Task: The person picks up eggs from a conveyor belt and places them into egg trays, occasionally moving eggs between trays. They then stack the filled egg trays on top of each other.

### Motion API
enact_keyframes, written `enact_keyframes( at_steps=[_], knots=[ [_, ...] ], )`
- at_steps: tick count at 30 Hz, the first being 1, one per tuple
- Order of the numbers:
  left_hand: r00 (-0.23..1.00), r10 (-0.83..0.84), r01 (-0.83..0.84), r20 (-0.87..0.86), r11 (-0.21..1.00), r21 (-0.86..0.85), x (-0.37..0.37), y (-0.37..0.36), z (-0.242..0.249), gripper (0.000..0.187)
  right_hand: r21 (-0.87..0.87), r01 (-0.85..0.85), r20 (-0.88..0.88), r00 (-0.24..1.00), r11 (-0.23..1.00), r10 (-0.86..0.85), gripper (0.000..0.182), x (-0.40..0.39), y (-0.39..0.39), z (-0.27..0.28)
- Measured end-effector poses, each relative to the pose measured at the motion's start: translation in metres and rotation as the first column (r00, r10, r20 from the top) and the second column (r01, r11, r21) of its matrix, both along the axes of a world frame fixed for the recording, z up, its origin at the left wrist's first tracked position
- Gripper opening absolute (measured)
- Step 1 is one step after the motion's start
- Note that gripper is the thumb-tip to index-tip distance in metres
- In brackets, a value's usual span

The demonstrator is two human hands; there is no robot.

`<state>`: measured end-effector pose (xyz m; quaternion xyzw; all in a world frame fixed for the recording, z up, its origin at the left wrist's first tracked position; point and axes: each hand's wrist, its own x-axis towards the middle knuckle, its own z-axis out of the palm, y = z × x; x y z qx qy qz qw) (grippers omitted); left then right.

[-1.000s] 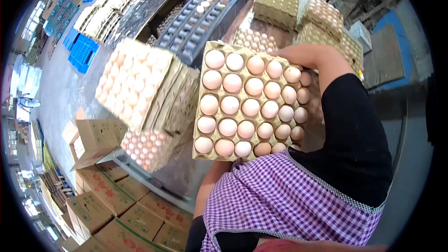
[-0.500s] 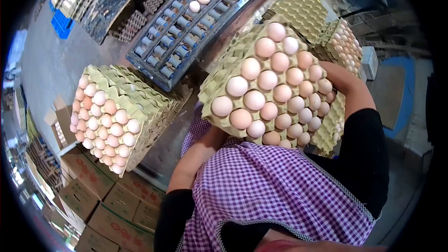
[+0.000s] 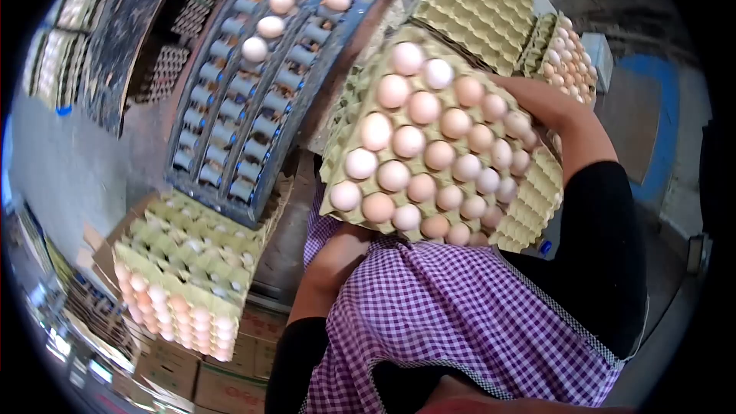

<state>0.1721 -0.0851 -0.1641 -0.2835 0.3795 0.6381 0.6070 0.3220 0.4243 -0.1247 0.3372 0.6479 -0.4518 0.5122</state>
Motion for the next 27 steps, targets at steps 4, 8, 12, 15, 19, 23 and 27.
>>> enact_keyframes(
  at_steps=[4,8,12,15,19,23,27],
  knots=[
    [0.997,-0.081,0.081,-0.011,0.996,-0.029,-0.027,0.018,0.009,0.042,0.015,-0.052,-0.129,0.990,0.999,0.054,0.050,-0.025,0.017,-0.061],
    [0.986,-0.159,0.159,-0.042,0.987,-0.004,-0.054,0.049,0.020,0.041,0.075,-0.053,-0.306,0.949,0.996,0.074,0.049,-0.051,0.017,-0.077],
    [0.988,-0.150,0.150,-0.027,0.989,0.000,-0.083,0.054,0.054,0.040,0.028,0.162,-0.502,0.855,0.986,-0.126,0.051,-0.056,0.011,0.014],
    [0.339,-0.554,0.613,-0.760,0.743,-0.267,-0.103,0.039,0.077,0.053,0.016,0.388,-0.581,0.754,0.921,-0.307,0.050,-0.025,-0.013,0.088],
    [-0.035,-0.296,0.293,-0.955,0.910,-0.293,-0.112,0.075,0.161,0.061,-0.149,0.655,-0.814,0.344,0.741,-0.468,0.047,0.025,-0.039,0.124],
    [-0.415,-0.025,0.453,-0.910,0.861,-0.231,-0.129,0.198,0.242,0.062,0.091,0.844,-0.928,0.264,0.529,-0.262,0.050,0.038,-0.070,0.149],
    [-0.791,0.229,0.548,-0.567,0.678,-0.491,-0.139,0.325,0.218,0.067,0.293,0.863,-0.935,0.348,0.412,-0.065,0.052,0.000,-0.113,0.175]
  ],
)
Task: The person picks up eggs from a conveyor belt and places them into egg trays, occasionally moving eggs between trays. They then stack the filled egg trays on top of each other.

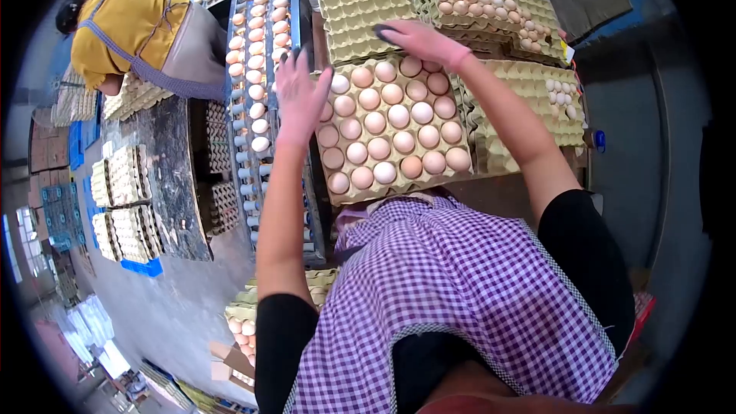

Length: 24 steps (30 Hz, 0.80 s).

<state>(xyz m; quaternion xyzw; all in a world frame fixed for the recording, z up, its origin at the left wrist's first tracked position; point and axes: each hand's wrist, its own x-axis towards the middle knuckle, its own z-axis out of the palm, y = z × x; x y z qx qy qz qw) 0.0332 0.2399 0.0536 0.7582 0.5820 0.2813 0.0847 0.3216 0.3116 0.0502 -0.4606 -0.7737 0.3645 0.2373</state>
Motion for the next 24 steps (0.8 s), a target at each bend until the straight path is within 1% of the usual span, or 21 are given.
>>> enact_keyframes(
  at_steps=[1,2,3,4,5,6,7,8,9,11,12,14,15,16,18,19,20,21,22,23,24],
  knots=[
    [0.993,-0.022,0.019,-0.118,0.999,-0.027,0.000,0.026,-0.029,0.069,-0.038,0.000,0.114,0.993,0.999,0.004,0.057,-0.018,-0.007,0.011],
    [0.970,-0.053,0.041,-0.237,0.998,-0.057,0.001,0.045,-0.065,0.072,0.184,0.038,0.153,0.986,0.982,-0.067,0.059,-0.035,-0.008,-0.008],
    [0.949,-0.129,0.082,-0.287,0.982,-0.171,0.002,0.054,-0.094,0.071,0.349,-0.034,0.363,0.926,0.936,-0.102,0.060,-0.047,-0.001,-0.044],
    [0.910,-0.241,0.145,-0.338,0.947,-0.286,0.004,0.049,-0.079,0.064,0.472,-0.148,0.553,0.817,0.869,-0.162,0.061,-0.054,0.002,-0.069],
    [0.873,-0.297,0.221,-0.387,0.948,-0.229,-0.003,0.049,-0.098,0.061,0.462,-0.137,0.559,0.812,0.876,-0.168,0.061,-0.057,-0.009,-0.066],
    [0.830,-0.346,0.301,-0.438,0.938,-0.171,-0.011,0.052,-0.117,0.057,0.382,-0.132,0.584,0.802,0.915,-0.129,0.059,-0.062,-0.023,-0.057],
    [0.825,-0.365,0.318,-0.432,0.931,-0.179,-0.006,0.039,-0.102,0.057,0.297,-0.123,0.604,0.793,0.947,-0.086,0.058,-0.065,-0.038,-0.050],
    [0.875,-0.302,0.265,-0.378,0.953,-0.147,-0.003,0.020,-0.087,0.054,0.293,-0.114,0.609,0.788,0.949,-0.093,0.058,-0.068,-0.052,-0.043],
    [0.920,-0.230,0.205,-0.319,0.973,-0.111,0.002,0.005,-0.068,0.051,0.357,-0.119,0.596,0.793,0.926,-0.128,0.055,-0.067,-0.065,-0.035],
    [0.951,-0.174,0.162,-0.254,0.984,-0.067,0.008,-0.010,-0.067,0.051,0.525,-0.133,0.528,0.826,0.841,-0.198,0.053,-0.066,-0.087,-0.034],
    [0.966,-0.144,0.140,-0.216,0.990,-0.034,0.010,-0.014,-0.072,0.052,0.518,-0.134,0.537,0.820,0.845,-0.199,0.053,-0.068,-0.093,-0.032],
    [0.976,-0.107,0.104,-0.190,0.994,-0.025,0.015,-0.019,-0.081,0.054,0.512,-0.037,0.437,0.872,0.858,-0.223,0.056,-0.069,-0.097,-0.024],
    [0.982,-0.062,0.062,-0.176,0.998,-0.006,0.017,-0.020,-0.080,0.057,0.448,-0.021,0.464,0.860,0.894,-0.212,0.058,-0.071,-0.097,-0.011],
    [0.984,-0.056,0.056,-0.167,0.998,-0.002,0.019,-0.021,-0.078,0.057,0.451,-0.031,0.471,0.857,0.892,-0.209,0.058,-0.071,-0.096,-0.009],
    [0.995,-0.060,0.057,-0.080,0.998,-0.032,0.021,-0.024,-0.069,0.058,0.309,0.034,0.351,0.925,0.950,-0.147,0.057,-0.068,-0.094,-0.009],
    [0.996,-0.089,0.089,0.003,0.995,-0.048,0.021,-0.025,-0.053,0.056,0.374,0.055,0.307,0.935,0.926,-0.179,0.054,-0.067,-0.095,-0.008],
    [0.996,-0.091,0.091,0.005,0.995,-0.046,0.019,-0.025,-0.046,0.056,0.375,0.056,0.308,0.934,0.925,-0.181,0.054,-0.061,-0.100,-0.004],
    [0.972,-0.109,0.127,0.209,0.989,-0.075,0.015,-0.020,-0.042,0.051,0.184,0.242,-0.095,0.969,0.953,-0.228,0.052,-0.059,-0.107,0.014],
    [0.906,-0.112,0.166,0.407,0.981,-0.098,0.012,-0.021,-0.036,0.047,-0.074,0.324,-0.461,0.827,0.943,-0.320,0.050,-0.052,-0.112,0.024],
    [0.818,-0.057,0.123,0.573,0.989,-0.077,0.010,-0.024,-0.030,0.044,-0.136,0.395,-0.515,0.755,0.908,-0.406,0.047,-0.033,-0.110,0.021],
    [0.704,-0.067,0.122,0.707,0.992,-0.027,0.000,-0.021,-0.042,0.036,-0.262,0.403,-0.602,0.642,0.877,-0.475,0.043,-0.018,-0.114,0.029]
  ],
)
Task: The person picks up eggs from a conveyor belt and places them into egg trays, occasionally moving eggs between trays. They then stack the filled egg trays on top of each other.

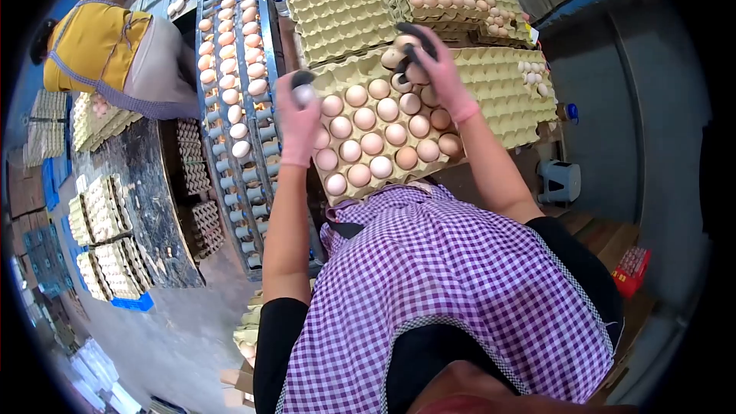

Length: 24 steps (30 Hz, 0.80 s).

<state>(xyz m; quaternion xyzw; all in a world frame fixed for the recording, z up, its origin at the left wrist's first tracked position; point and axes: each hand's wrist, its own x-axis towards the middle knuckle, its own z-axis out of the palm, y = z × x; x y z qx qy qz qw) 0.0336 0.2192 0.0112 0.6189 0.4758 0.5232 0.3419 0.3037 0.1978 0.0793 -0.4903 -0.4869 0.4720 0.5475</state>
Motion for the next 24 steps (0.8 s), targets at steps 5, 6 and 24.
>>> enact_keyframes(
  at_steps=[5,6,24],
  knots=[
    [0.795,0.200,-0.184,-0.572,0.979,0.087,-0.029,0.018,0.017,0.052,-0.012,-0.080,0.874,0.484,0.997,0.049,0.047,0.086,0.042,-0.015],
    [0.627,0.054,-0.164,-0.777,0.984,-0.064,-0.024,0.024,0.022,0.068,-0.012,-0.103,0.863,0.502,0.995,0.062,0.047,0.086,0.052,-0.016],
    [0.272,-0.046,-0.262,-0.961,0.957,-0.120,0.004,0.007,0.025,0.033,-0.049,-0.518,0.971,0.174,0.854,0.162,0.049,0.124,0.067,0.014]
  ],
)
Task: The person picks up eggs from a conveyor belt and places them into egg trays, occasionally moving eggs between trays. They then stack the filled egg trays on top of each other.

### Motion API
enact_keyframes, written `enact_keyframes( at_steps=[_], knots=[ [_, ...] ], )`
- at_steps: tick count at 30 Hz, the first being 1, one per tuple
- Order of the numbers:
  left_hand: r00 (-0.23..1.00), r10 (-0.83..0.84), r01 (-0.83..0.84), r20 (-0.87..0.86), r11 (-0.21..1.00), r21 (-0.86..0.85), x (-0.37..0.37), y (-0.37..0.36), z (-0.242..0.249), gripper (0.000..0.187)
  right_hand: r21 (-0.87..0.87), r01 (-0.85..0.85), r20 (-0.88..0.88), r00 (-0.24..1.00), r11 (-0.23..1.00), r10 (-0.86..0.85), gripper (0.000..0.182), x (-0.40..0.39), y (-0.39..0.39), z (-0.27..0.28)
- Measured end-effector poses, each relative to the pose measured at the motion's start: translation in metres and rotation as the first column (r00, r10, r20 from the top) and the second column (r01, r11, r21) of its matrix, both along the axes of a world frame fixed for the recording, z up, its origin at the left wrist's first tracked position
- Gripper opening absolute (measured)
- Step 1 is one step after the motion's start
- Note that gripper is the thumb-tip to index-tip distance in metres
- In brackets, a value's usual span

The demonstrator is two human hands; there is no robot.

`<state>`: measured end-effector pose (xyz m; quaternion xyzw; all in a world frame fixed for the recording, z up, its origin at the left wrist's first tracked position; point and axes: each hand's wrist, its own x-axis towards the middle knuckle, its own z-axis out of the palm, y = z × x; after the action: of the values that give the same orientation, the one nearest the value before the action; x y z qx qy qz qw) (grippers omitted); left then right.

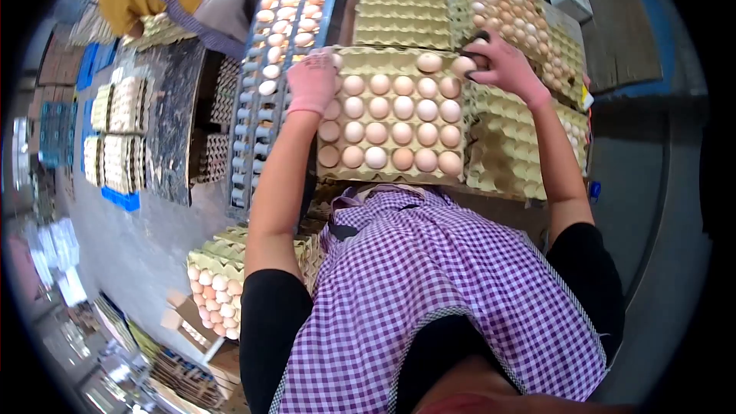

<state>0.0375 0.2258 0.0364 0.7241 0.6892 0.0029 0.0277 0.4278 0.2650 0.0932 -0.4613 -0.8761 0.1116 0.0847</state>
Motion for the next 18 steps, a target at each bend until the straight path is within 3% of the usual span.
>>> enact_keyframes(
  at_steps=[2,5,6,8,10,11,12,14,15,18],
  knots=[
    [0.981,0.062,-0.059,0.185,0.998,-0.019,-0.013,-0.007,0.007,0.050,-0.219,0.059,-0.217,0.970,0.974,-0.108,0.049,-0.021,-0.010,0.017],
    [0.775,0.256,-0.311,0.578,0.950,-0.003,-0.052,-0.051,0.003,0.061,-0.227,-0.188,-0.463,0.884,0.956,0.064,0.048,-0.089,-0.017,0.030],
    [0.666,0.266,-0.356,0.697,0.934,-0.017,-0.070,-0.070,-0.009,0.055,-0.251,-0.261,-0.438,0.889,0.932,0.131,0.046,-0.123,-0.017,0.029],
    [0.373,0.363,-0.354,0.854,0.906,-0.230,-0.120,-0.097,-0.052,0.043,-0.196,-0.370,-0.249,0.915,0.908,0.319,0.047,-0.207,-0.028,0.028],
    [0.260,0.550,-0.406,0.793,0.808,-0.427,-0.162,-0.124,-0.083,0.036,-0.234,-0.447,-0.025,0.890,0.863,0.455,0.053,-0.295,-0.033,0.004],
    [0.215,0.542,-0.447,0.813,0.794,-0.411,-0.176,-0.137,-0.096,0.035,-0.283,-0.460,0.051,0.869,0.841,0.492,0.053,-0.337,-0.034,-0.007],
    [0.258,0.593,-0.496,0.763,0.758,-0.423,-0.187,-0.147,-0.096,0.042,-0.246,-0.505,0.030,0.849,0.827,0.527,0.056,-0.372,-0.030,-0.042],
    [0.415,0.661,-0.707,0.625,0.667,-0.235,-0.196,-0.161,-0.129,0.041,-0.403,-0.479,0.060,0.837,0.780,0.544,0.061,-0.435,-0.026,-0.081],
    [0.389,0.728,-0.675,0.564,0.642,-0.363,-0.201,-0.165,-0.120,0.059,-0.396,-0.478,0.075,0.834,0.784,0.547,0.063,-0.457,-0.023,-0.103],
    [0.409,0.818,-0.720,0.404,0.562,-0.407,-0.197,-0.167,-0.136,0.064,-0.364,-0.520,0.126,0.794,0.773,0.594,0.067,-0.493,-0.011,-0.164]
  ],
)
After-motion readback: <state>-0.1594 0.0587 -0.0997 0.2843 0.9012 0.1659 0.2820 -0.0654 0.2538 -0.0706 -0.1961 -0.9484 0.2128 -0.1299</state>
